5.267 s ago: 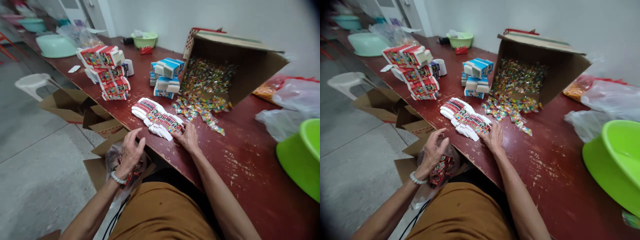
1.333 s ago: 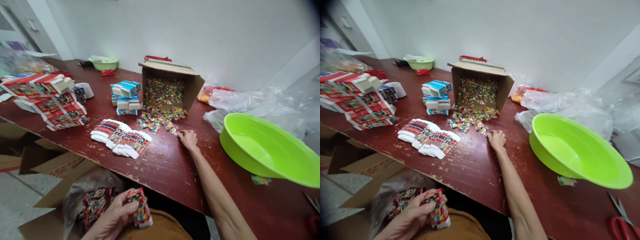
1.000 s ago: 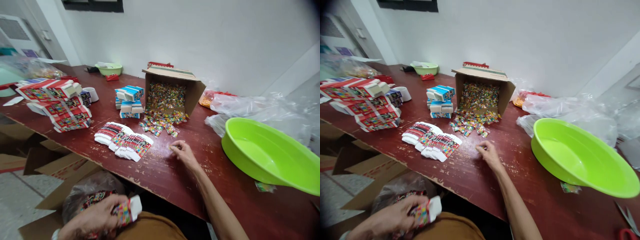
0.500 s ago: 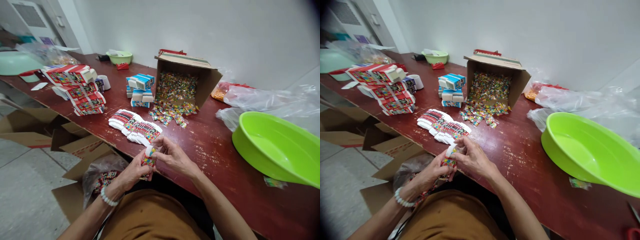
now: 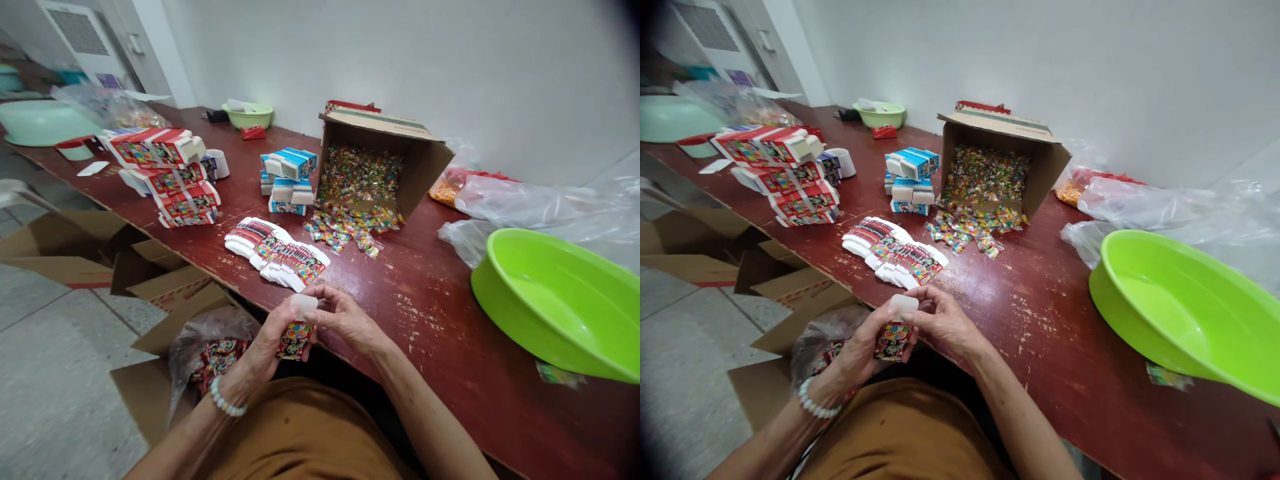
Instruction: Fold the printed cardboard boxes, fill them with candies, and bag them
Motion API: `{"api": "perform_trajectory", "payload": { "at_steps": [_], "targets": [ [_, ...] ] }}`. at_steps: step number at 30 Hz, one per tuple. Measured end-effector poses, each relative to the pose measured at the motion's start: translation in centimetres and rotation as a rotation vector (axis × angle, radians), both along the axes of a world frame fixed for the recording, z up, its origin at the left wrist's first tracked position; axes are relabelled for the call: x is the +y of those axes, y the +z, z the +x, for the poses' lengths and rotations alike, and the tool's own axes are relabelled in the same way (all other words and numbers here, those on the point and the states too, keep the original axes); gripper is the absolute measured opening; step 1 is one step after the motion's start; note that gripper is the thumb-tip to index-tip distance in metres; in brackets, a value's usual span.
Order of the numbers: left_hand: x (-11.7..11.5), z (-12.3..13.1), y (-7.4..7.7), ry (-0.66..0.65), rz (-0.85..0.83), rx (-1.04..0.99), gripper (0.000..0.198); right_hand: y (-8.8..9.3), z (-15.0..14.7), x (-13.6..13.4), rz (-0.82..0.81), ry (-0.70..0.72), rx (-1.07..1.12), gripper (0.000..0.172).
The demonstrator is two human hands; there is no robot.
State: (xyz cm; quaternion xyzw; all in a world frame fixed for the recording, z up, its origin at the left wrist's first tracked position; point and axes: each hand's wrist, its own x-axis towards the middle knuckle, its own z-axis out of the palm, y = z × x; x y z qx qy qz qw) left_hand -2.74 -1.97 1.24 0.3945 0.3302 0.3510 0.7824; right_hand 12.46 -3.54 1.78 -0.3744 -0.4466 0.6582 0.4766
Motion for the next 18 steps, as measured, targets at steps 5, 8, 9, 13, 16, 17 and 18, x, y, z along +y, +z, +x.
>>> {"api": "perform_trajectory", "payload": {
  "at_steps": [5, 8, 9, 13, 16, 17, 18],
  "targets": [
    [0.5, -0.6, -0.1, -0.046, -0.086, -0.041, 0.037, -1.0, -0.8, 0.0, 0.433, -0.379, -0.319, 0.013],
    [1.1, -1.1, 0.1, -0.231, -0.283, -0.16, 0.049, -0.8, -0.3, -0.3, 0.609, -0.338, -0.474, 0.012],
    [1.1, -1.1, 0.1, -0.259, -0.314, -0.187, 0.05, -0.6, -0.1, -0.3, 0.613, -0.298, -0.483, 0.013],
    [1.2, -0.9, 0.1, -0.196, -0.338, -0.238, 0.041, -0.1, 0.0, -0.5, 0.439, -0.232, -0.409, 0.013],
    [1.3, -0.7, 0.1, -0.125, -0.326, -0.288, 0.043, -0.6, -0.8, -0.4, 0.332, -0.263, -0.3, 0.033],
    [1.3, -0.7, 0.1, -0.109, -0.313, -0.302, 0.045, -0.9, -1.1, -0.4, 0.319, -0.304, -0.257, 0.041],
    [1.4, -0.7, 0.1, -0.091, -0.291, -0.313, 0.046, -1.2, -1.4, -0.4, 0.308, -0.351, -0.219, 0.044]
  ]
}}
